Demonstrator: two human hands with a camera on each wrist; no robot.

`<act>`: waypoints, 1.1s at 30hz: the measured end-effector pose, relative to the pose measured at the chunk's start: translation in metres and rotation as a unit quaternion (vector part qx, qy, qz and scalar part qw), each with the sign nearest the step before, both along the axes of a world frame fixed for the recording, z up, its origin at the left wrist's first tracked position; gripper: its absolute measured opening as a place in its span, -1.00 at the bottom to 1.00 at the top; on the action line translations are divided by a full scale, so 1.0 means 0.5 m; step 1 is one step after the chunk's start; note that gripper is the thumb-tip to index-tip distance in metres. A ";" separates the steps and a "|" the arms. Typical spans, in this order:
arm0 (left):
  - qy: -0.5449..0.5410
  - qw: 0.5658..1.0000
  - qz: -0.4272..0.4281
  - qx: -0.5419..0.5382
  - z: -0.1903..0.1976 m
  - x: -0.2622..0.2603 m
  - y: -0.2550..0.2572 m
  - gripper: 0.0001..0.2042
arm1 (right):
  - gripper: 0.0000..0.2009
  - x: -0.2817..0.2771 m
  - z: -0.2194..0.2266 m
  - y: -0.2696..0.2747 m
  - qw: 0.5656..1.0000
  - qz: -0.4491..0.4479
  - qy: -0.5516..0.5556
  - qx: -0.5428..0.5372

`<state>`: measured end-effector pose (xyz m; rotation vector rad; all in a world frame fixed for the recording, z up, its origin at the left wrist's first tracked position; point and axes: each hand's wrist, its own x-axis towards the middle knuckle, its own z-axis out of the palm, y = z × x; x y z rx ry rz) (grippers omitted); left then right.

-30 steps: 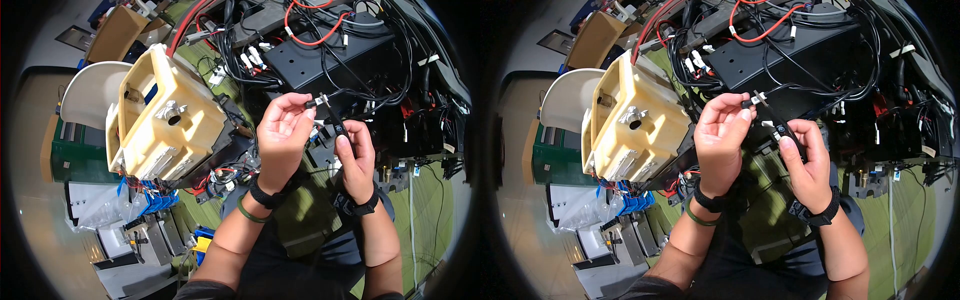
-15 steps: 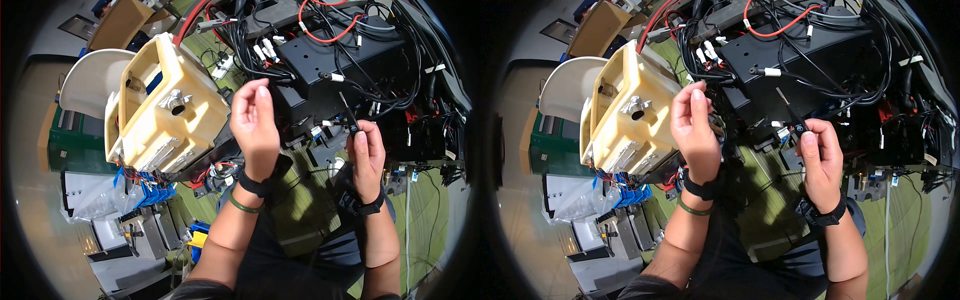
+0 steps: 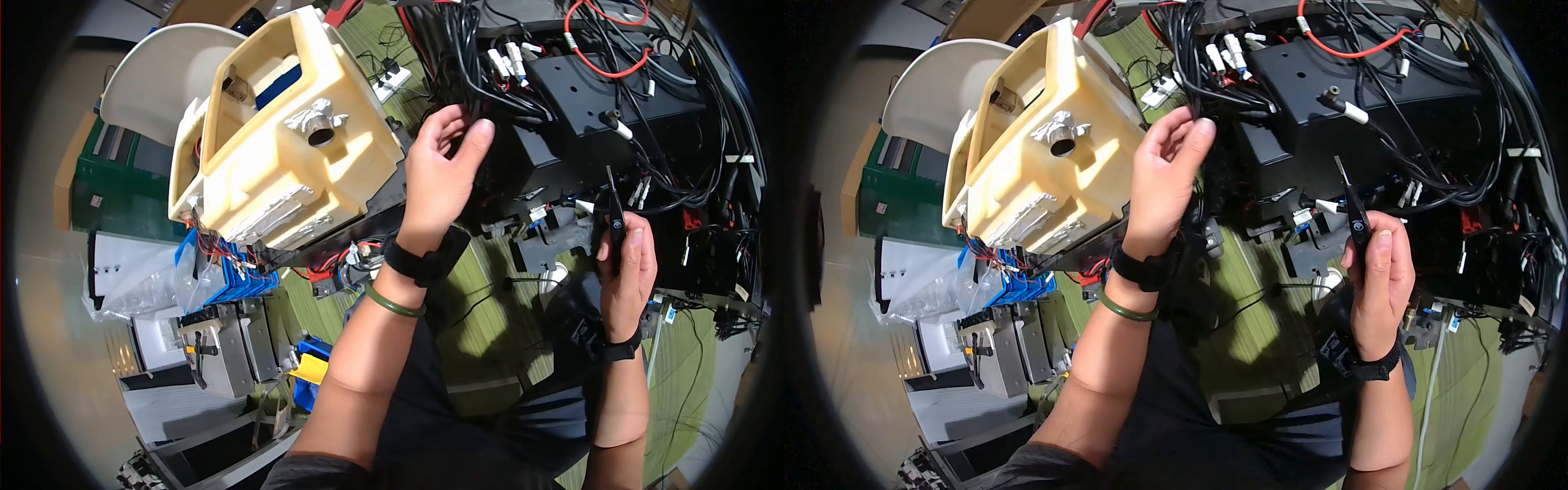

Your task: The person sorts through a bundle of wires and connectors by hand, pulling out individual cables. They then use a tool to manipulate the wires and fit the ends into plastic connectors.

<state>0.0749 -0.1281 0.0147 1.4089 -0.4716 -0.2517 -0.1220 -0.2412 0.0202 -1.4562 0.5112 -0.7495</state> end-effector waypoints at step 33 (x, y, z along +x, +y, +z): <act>-0.456 0.863 0.208 0.060 0.017 0.000 -0.039 -0.83 | -0.67 0.050 -0.014 0.046 0.998 -0.054 0.008 -0.035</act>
